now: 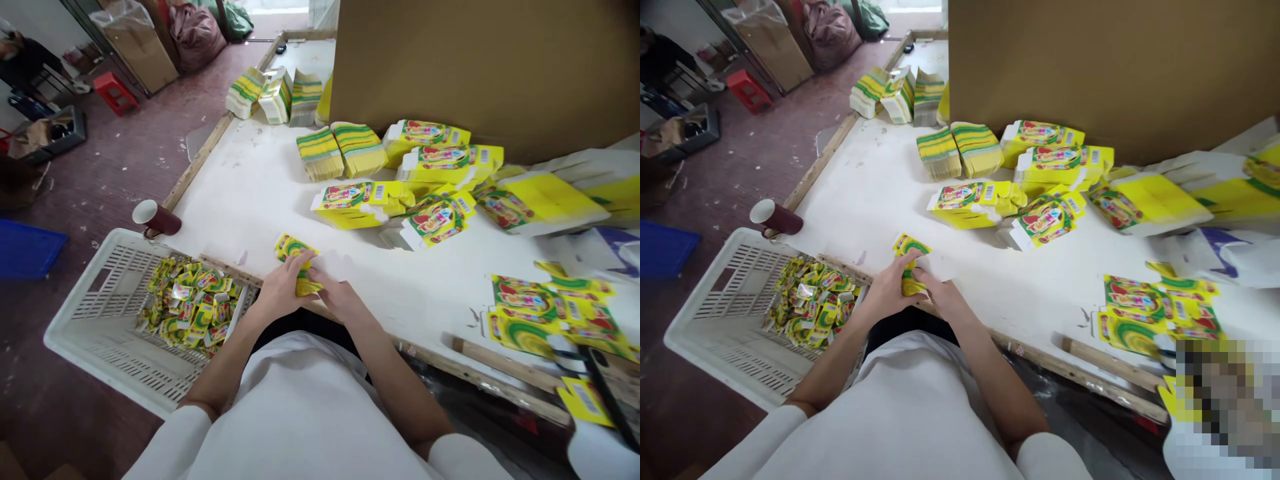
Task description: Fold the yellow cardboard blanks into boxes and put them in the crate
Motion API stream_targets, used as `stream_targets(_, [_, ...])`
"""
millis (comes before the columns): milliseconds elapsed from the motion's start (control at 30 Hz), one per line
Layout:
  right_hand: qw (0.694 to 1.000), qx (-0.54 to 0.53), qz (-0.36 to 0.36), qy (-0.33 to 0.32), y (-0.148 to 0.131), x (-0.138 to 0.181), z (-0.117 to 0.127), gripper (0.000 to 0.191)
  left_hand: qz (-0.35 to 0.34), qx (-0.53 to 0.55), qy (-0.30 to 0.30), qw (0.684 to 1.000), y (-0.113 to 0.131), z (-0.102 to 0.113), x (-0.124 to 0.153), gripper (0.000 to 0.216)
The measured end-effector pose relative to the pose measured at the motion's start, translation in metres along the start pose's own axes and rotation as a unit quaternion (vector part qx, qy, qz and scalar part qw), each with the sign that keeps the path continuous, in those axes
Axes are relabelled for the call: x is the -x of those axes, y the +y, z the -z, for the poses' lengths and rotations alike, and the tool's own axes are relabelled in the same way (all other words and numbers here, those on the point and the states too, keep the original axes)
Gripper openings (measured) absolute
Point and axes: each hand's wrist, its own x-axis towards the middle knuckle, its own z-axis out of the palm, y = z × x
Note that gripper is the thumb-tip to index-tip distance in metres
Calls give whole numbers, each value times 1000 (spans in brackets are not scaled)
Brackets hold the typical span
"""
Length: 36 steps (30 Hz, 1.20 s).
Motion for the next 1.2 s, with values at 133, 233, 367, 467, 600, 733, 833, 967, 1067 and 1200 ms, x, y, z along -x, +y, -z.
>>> stream_targets(133, [996, -66, -51, -41, -4, 3, 0, 51, -9, -14, -15, 1000, 2, -1, 3, 80])
stream_targets(233, [993, -88, -69, -29, -2, 5, 3, 56, -27, -24, 0, 999, 3, -4, 4, 67])
stream_targets(367, [996, -81, -45, -8, 6, 5, 6, 63, -33, -39, 6, 999, 4, -6, 5, 52])
stream_targets(467, [1000, 8, 15, -9, 9, 8, 8, 67, 11, -42, -14, 999, 1, -6, 5, 61])
stream_targets(600, [965, 223, 132, -48, 6, 14, 10, 67, 36, -38, -18, 998, -4, -7, 3, 79])
stream_targets(733, [953, 245, 181, 2, 8, 9, 11, 56, 39, -59, 72, 995, -6, -3, -1, 75])
stream_targets(833, [976, 147, 128, 94, 12, 2, 15, 52, 100, -14, 178, 979, -6, 2, 0, 73])
stream_targets(967, [988, 82, 78, 104, 15, -2, 17, 61, 155, 298, 255, 907, 1, -2, -2, 70])
stream_targets(1067, [975, 162, 129, 82, 17, 1, 14, 57, 180, 508, 313, 782, 16, -9, -10, 64])
stream_targets(1200, [947, 252, 193, 56, 15, 6, 10, 37, 214, 607, 380, 665, 31, -7, -25, 50])
